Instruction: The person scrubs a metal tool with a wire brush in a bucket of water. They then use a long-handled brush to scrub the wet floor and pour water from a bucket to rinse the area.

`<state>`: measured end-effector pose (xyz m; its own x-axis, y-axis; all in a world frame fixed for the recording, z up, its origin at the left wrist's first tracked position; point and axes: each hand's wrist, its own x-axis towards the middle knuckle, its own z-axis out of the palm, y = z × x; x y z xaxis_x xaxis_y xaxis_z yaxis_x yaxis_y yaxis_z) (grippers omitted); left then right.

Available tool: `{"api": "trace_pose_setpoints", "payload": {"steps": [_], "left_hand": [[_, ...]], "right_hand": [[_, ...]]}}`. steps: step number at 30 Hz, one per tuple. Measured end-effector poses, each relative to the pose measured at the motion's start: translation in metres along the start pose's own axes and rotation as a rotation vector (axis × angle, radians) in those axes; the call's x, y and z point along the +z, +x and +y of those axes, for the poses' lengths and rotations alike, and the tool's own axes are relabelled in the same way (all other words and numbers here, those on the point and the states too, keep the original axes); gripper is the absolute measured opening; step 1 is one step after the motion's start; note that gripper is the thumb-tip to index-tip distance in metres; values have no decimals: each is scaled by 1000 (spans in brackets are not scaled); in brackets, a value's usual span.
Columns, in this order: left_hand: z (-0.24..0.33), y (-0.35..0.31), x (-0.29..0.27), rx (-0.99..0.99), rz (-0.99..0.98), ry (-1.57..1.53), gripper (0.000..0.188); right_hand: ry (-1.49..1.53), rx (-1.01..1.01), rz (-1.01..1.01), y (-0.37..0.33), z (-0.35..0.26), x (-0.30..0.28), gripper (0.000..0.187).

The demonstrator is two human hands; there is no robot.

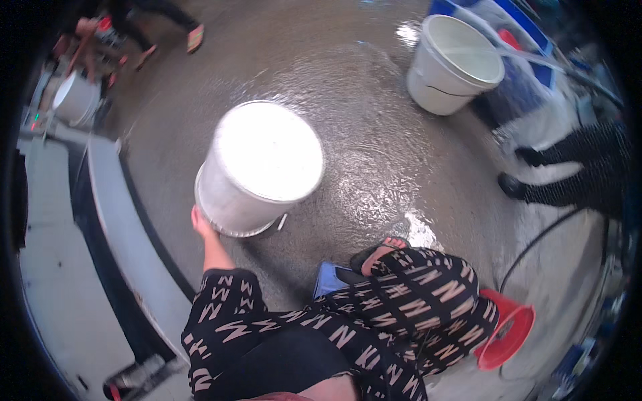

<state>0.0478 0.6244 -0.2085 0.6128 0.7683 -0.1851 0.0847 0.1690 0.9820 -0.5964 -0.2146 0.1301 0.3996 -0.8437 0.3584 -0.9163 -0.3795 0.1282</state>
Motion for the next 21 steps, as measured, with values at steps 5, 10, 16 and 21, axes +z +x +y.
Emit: {"api": "trace_pose_setpoints", "payload": {"steps": [5, 10, 16, 21], "left_hand": [[4, 4, -2, 28, -79, -119, 31], [108, -100, 115, 49, -382, 237, 40], [193, -266, 233, 853, -763, 377, 44], [233, -393, 327, 1389, -1235, 494, 49]], "right_hand": [[-59, 70, 117, -12, 42, -39, 29], [-163, 216, 196, -68, 123, -97, 29], [-307, 350, 291, -132, 208, -164, 29], [-458, 440, 353, -191, 259, -225, 29]]}}
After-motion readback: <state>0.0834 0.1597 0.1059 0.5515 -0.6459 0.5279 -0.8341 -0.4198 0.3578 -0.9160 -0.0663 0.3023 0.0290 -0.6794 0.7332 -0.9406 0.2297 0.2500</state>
